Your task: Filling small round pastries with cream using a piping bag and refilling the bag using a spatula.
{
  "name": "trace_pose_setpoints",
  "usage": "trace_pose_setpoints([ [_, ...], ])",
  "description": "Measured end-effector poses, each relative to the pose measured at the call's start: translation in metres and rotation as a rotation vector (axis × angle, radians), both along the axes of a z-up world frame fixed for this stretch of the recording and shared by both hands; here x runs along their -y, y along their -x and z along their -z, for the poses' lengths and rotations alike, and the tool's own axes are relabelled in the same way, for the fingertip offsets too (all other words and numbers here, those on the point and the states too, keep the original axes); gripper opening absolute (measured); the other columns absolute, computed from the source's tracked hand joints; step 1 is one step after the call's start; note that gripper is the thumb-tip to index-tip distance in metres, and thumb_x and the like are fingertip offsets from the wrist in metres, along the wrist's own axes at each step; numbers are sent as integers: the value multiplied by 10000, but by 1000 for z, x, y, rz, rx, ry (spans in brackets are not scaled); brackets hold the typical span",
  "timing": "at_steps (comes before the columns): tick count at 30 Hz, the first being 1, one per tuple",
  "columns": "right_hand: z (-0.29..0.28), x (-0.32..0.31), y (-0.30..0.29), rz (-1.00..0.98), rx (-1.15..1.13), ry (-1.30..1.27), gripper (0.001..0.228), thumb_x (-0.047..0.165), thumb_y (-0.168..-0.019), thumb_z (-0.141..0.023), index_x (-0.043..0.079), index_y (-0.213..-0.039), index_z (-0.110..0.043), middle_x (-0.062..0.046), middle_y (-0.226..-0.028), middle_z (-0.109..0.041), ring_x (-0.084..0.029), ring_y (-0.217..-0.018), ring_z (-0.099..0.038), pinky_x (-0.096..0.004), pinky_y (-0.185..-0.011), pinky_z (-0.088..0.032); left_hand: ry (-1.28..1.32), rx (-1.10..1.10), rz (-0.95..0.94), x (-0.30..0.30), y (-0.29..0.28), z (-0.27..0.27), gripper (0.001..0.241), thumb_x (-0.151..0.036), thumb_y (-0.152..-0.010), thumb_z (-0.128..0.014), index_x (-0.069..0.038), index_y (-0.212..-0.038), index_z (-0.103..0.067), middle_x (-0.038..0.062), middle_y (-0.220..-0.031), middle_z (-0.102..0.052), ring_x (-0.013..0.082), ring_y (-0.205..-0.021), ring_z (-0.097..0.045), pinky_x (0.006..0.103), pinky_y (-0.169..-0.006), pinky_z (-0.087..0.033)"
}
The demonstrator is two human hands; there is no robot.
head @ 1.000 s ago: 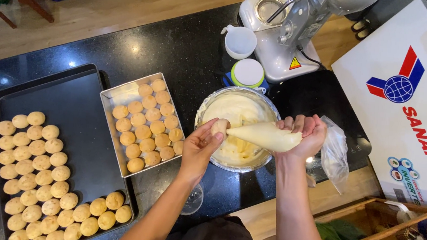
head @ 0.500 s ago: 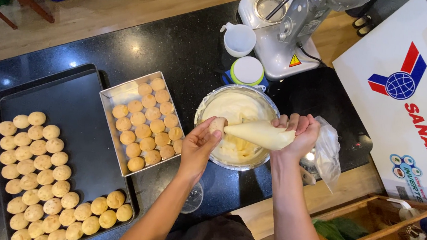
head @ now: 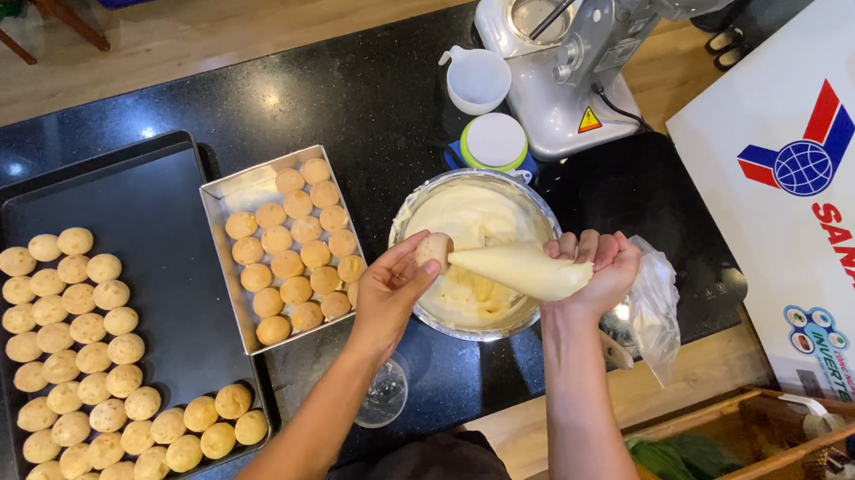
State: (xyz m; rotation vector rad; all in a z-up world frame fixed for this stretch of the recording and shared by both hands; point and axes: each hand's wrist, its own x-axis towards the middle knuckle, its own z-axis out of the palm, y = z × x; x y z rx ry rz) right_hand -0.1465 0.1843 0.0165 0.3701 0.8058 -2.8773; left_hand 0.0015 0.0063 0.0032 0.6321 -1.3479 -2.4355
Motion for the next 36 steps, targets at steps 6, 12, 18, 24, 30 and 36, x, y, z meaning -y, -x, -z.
trace_pose_setpoints([
  [6, 7, -3, 1, 52, 82, 15, 489, 291, -981, -436, 176, -528, -290, -19, -488, -379, -215, -456, -338, -385, -526, -377, 76, 57, 7, 3, 0, -1, 518, -61, -887, -754, 27, -1377, -608, 151, -1253, -732, 155, -1107, -697, 277, -982, -552],
  [12, 13, -7, 1, 80, 134, 8, 449, 279, -976, -426, 172, -558, -303, -36, -514, -403, -257, -485, -376, -432, -598, -425, 114, 127, 17, 10, 0, 13, 471, -46, -849, -808, 40, -1294, -678, 146, -1136, -767, 148, -999, -711, 270, -902, -571],
  [18, 6, -18, 1, 130, 85, -14, 448, 285, -974, -418, 162, -559, -303, -47, -513, -400, -269, -500, -415, -454, -609, -440, -30, 145, 57, 23, -3, 27, 457, -29, -853, -787, 32, -1293, -678, 135, -1121, -768, 158, -967, -727, 283, -856, -588],
  [24, 2, -42, 5, 206, 9, 25, 459, 297, -979, -430, 156, -561, -300, -42, -525, -405, -254, -512, -395, -443, -580, -396, 296, 56, 222, 25, -2, 26, 442, 1, -846, -780, 25, -1270, -661, 128, -1137, -757, 148, -1037, -730, 275, -895, -597],
  [30, 2, -55, 3, 236, 19, 57, 469, 298, -948, -440, 172, -524, -284, -28, -502, -391, -250, -500, -364, -422, -553, -363, 1131, -118, 445, 9, 0, 6, 473, -35, -697, -823, 3, -1153, -702, 153, -1146, -746, 304, -1037, -740, 363, -915, -590],
  [36, -4, -55, -3, 262, 79, 55, 463, 269, -955, -435, 168, -532, -277, -34, -508, -372, -253, -532, -357, -426, -582, -376, 1549, -259, 753, -6, -5, 30, 569, -59, -678, -739, -1, -1237, -652, 194, -1244, -667, 359, -1112, -659, 455, -1000, -523],
])
